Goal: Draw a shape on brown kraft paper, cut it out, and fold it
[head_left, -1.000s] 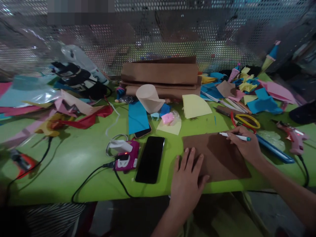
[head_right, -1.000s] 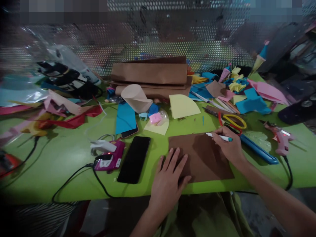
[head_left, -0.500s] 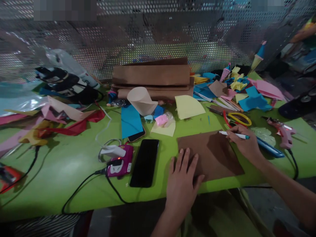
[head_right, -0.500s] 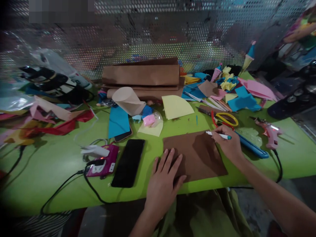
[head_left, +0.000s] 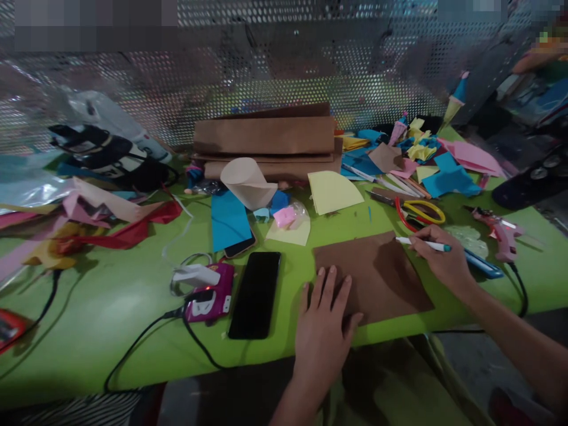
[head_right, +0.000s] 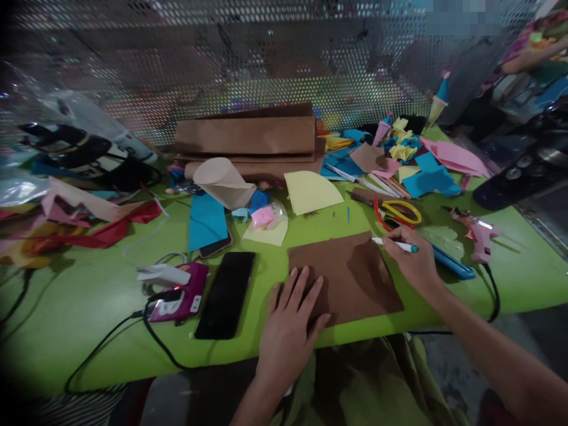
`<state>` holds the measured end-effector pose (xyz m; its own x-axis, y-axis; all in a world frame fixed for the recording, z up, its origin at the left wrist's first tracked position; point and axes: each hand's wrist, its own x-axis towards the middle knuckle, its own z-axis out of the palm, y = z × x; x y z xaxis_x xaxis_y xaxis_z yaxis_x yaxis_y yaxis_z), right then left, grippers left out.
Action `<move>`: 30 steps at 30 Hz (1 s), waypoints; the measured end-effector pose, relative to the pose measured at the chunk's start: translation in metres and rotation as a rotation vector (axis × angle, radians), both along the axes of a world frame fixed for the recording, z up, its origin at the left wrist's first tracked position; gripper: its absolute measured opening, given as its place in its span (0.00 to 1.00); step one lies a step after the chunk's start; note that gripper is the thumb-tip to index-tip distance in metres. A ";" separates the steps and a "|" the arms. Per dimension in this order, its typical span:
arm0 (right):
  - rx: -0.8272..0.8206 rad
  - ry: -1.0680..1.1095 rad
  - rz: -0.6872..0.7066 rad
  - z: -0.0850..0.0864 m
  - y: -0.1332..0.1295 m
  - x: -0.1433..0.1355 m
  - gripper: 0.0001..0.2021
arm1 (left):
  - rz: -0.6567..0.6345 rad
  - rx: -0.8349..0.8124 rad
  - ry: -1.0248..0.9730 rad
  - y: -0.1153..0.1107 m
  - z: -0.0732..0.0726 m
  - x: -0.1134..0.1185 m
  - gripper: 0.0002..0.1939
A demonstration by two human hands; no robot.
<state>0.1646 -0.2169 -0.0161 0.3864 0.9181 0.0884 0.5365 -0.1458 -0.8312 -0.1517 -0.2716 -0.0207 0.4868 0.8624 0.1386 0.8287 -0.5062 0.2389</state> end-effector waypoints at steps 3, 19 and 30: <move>0.025 -0.019 -0.002 -0.003 -0.004 0.002 0.10 | -0.002 0.003 0.005 0.000 0.000 0.000 0.30; 0.007 0.063 -0.006 -0.001 -0.025 0.005 0.08 | -0.002 -0.004 0.016 0.000 0.001 0.001 0.30; -0.031 0.031 -0.022 0.002 -0.040 0.005 0.10 | -0.005 0.015 0.007 0.000 0.000 0.001 0.30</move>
<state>0.1695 -0.2570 -0.0142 0.4091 0.9112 0.0480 0.5072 -0.1833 -0.8421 -0.1512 -0.2715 -0.0205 0.4920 0.8579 0.1479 0.8279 -0.5137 0.2253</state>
